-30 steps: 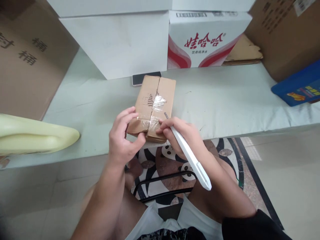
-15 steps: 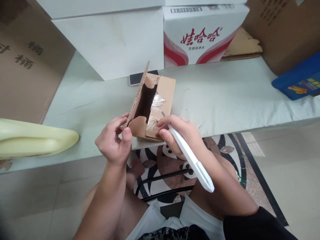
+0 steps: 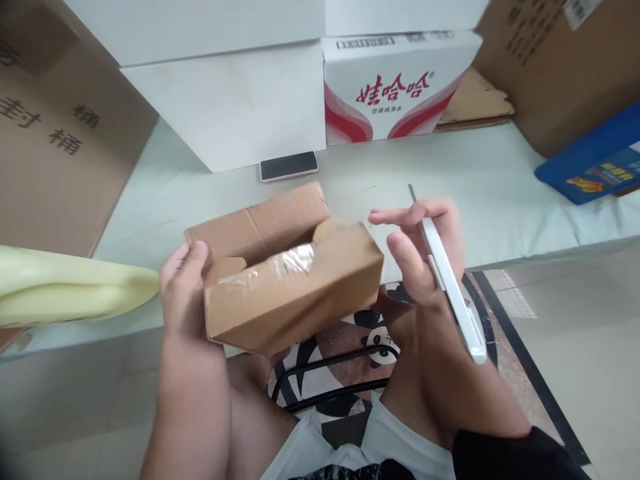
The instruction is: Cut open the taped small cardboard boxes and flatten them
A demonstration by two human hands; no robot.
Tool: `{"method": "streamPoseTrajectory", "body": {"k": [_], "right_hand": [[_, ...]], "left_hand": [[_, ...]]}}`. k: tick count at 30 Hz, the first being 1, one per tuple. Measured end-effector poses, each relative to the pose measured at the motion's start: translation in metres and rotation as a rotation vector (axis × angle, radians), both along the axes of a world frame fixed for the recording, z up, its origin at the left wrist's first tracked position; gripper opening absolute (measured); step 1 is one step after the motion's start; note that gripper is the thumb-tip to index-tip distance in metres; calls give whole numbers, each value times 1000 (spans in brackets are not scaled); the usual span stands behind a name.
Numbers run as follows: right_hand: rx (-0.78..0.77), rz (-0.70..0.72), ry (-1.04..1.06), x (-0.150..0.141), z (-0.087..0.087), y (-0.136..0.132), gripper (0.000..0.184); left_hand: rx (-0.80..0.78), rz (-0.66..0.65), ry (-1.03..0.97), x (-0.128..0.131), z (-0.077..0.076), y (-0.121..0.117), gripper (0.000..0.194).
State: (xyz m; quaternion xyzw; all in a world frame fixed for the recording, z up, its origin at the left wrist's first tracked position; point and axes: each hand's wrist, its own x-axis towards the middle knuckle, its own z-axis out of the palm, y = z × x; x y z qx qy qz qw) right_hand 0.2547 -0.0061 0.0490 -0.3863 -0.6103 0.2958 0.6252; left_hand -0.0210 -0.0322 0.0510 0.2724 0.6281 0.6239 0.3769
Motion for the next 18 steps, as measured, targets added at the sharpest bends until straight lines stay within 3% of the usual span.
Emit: {"method": "streamPoseTrajectory", "body": {"k": [4,6,9,13,18], "right_hand": [[-74,567,-186,4,-3,-1,32],[-178,712,-329,2,-2,-4,44],[-199,784,-519,-2,1,-5,46],[-160,760,-670,-7,3,-2,40],[-58,770,-568,-10,1,-4,56]], "left_hand": [[-145,-166,-36,-1,5,-4,26],[-186,-204,-50,-3,4,-4,24],[-227,-204,-70,-6,4,-3,21],[-246,-220,-81,-6,4,-2,19],[-252,-214,-80,-5,1,-1,19]]}}
